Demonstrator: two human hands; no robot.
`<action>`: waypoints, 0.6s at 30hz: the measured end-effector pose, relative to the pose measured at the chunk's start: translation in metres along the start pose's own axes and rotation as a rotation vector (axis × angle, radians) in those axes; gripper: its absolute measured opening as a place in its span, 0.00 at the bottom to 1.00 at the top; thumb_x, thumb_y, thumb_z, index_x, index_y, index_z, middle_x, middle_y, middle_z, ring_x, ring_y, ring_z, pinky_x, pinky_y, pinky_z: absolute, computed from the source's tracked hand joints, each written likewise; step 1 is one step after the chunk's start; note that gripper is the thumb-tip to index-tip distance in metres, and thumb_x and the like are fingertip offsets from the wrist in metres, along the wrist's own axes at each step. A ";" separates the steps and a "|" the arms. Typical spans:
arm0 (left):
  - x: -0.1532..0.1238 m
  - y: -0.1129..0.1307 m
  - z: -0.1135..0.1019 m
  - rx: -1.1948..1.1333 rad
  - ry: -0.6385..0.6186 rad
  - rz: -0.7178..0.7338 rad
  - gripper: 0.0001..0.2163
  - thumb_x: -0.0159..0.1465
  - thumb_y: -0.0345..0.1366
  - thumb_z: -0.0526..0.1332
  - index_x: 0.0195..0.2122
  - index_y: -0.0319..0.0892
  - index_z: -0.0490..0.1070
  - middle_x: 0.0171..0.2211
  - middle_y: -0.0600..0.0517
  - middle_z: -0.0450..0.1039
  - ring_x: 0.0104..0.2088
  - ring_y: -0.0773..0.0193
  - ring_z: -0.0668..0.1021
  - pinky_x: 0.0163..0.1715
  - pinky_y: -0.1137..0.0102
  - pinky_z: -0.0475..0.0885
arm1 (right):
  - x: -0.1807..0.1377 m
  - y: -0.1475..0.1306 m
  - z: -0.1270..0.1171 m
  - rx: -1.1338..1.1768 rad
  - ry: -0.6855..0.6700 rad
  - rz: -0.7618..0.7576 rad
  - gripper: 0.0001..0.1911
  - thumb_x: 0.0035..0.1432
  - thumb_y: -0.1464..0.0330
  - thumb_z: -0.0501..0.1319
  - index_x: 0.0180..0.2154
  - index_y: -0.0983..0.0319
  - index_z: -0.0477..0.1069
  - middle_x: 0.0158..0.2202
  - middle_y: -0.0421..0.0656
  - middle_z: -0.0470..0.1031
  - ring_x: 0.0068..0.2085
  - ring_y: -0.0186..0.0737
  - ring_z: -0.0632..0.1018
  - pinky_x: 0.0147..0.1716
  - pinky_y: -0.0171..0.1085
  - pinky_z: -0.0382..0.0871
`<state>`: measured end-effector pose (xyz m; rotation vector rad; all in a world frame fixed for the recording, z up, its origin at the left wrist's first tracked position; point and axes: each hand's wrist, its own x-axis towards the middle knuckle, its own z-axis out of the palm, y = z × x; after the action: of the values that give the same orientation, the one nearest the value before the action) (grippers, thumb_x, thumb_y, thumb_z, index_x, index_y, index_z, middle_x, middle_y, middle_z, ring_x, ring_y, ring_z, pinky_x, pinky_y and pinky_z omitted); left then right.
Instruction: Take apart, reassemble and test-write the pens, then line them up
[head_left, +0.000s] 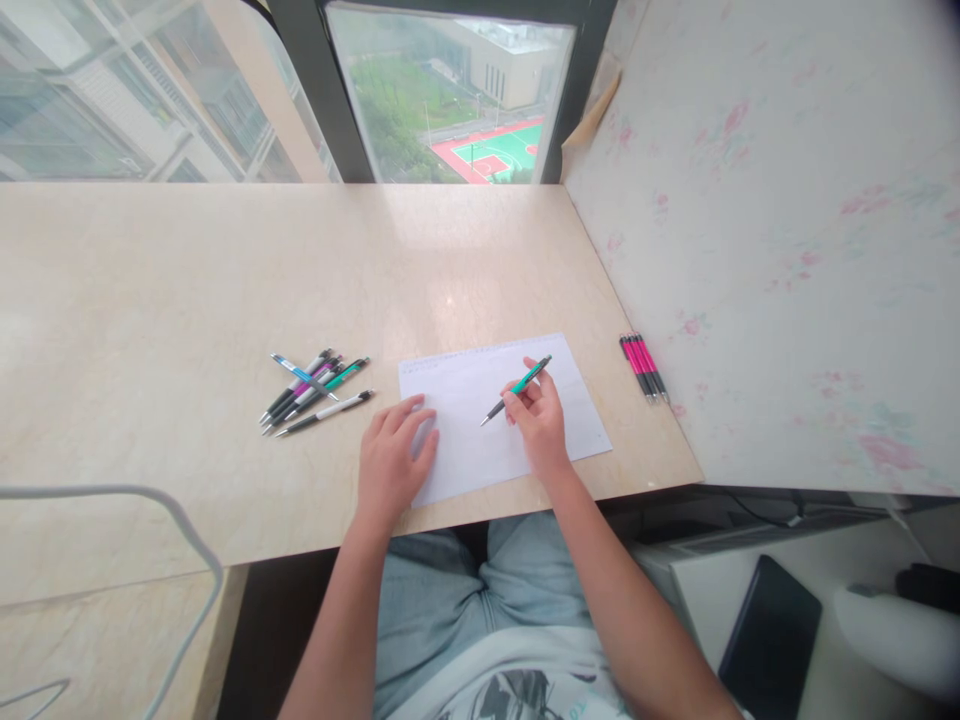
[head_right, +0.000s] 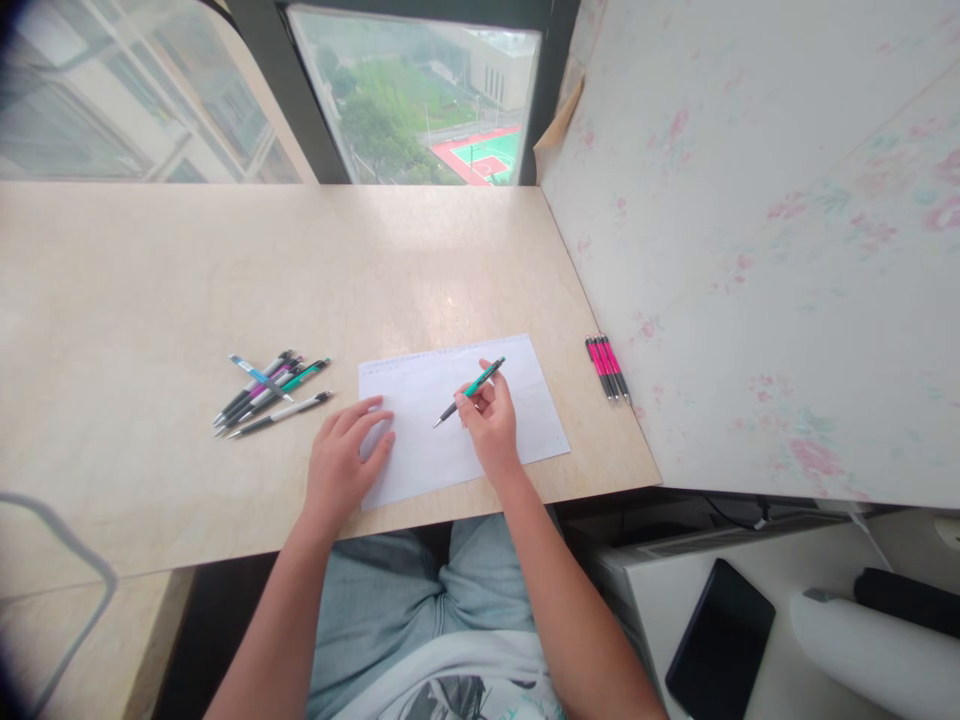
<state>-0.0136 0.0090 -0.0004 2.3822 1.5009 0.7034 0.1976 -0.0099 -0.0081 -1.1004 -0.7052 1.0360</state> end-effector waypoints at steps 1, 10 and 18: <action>0.000 0.000 0.000 -0.001 0.000 -0.001 0.11 0.67 0.37 0.58 0.47 0.44 0.74 0.56 0.47 0.73 0.53 0.51 0.73 0.56 0.55 0.67 | 0.000 0.000 0.000 0.009 -0.002 0.001 0.31 0.56 0.65 0.65 0.60 0.55 0.61 0.35 0.38 0.75 0.26 0.31 0.70 0.24 0.33 0.66; 0.000 0.000 0.000 -0.018 -0.005 -0.008 0.11 0.67 0.37 0.57 0.47 0.45 0.74 0.56 0.47 0.73 0.53 0.51 0.73 0.57 0.54 0.66 | -0.001 -0.001 -0.001 0.003 0.027 0.016 0.28 0.60 0.62 0.63 0.59 0.58 0.59 0.31 0.40 0.79 0.21 0.30 0.67 0.20 0.32 0.62; 0.001 -0.001 0.000 -0.005 -0.002 0.006 0.11 0.67 0.38 0.57 0.48 0.46 0.73 0.56 0.47 0.72 0.53 0.51 0.73 0.56 0.54 0.66 | -0.004 -0.003 0.002 -0.160 0.116 0.041 0.18 0.51 0.57 0.69 0.39 0.61 0.73 0.28 0.39 0.76 0.21 0.29 0.67 0.17 0.31 0.62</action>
<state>-0.0139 0.0103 -0.0004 2.3840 1.4900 0.7056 0.1957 -0.0131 -0.0042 -1.3076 -0.6836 0.9549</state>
